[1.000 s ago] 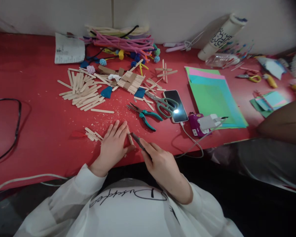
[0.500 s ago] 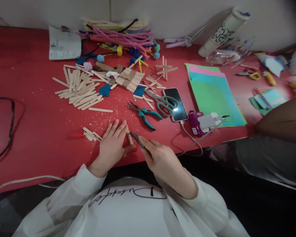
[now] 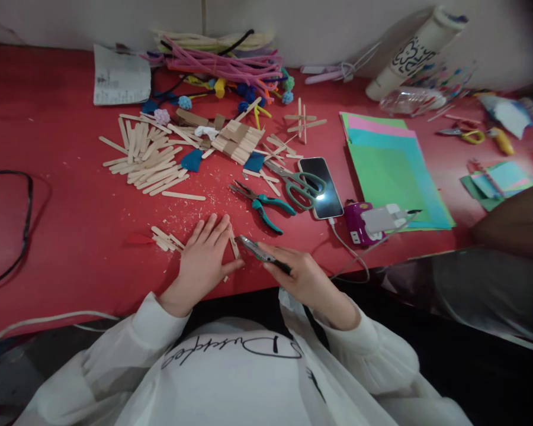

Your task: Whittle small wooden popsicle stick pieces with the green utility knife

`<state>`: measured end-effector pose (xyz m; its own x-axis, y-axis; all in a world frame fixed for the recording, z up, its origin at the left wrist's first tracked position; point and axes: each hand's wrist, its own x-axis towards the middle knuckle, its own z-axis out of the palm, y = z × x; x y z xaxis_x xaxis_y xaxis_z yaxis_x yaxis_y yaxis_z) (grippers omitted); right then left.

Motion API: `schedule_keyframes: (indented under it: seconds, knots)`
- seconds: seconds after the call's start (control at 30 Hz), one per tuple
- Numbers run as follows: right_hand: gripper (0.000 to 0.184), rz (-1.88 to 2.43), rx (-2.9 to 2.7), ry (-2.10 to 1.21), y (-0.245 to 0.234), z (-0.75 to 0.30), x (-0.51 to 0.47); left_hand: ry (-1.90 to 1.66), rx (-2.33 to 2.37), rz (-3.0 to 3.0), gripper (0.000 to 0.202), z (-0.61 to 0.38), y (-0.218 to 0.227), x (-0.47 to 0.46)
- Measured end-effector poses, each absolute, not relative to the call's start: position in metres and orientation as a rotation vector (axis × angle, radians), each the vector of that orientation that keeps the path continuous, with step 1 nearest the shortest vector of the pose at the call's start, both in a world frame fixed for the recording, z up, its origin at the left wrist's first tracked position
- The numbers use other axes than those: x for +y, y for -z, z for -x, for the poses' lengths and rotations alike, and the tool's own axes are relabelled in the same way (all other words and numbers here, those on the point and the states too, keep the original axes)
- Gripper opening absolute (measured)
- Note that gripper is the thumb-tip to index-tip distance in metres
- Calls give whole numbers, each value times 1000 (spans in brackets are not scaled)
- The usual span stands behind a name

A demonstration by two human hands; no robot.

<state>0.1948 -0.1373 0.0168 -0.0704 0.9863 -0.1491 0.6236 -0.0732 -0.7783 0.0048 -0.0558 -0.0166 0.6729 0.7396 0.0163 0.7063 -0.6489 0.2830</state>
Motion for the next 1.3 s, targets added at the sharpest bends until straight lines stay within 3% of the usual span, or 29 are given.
schedule_keyframes:
  seconds: [0.47,0.6,0.8,0.93,1.1,1.3]
  knots:
    - [45,2048,-2187,-603,-28,-169,-143,-252,1139,-2667,56,-5,22,-55]
    - [40,1898,-1849,-823,-24,-177,-139,-229,1160,-2653,58,-6,20,-56]
    - [48,1739,-1026,-1551,-12,-194,-136,-210,1167,-2661,68,-7,19,-57]
    - [49,1638,-785,-1665,-9,-192,-136,-175,1186,-2658,68,-8,16,-57]
    - [50,1688,-948,-1548,-12,-186,-142,-173,1198,-2657,66,-6,15,-57]
    - [46,1795,-1242,-1142,-21,-182,-154,-162,1090,-2619,68,1,16,-50]
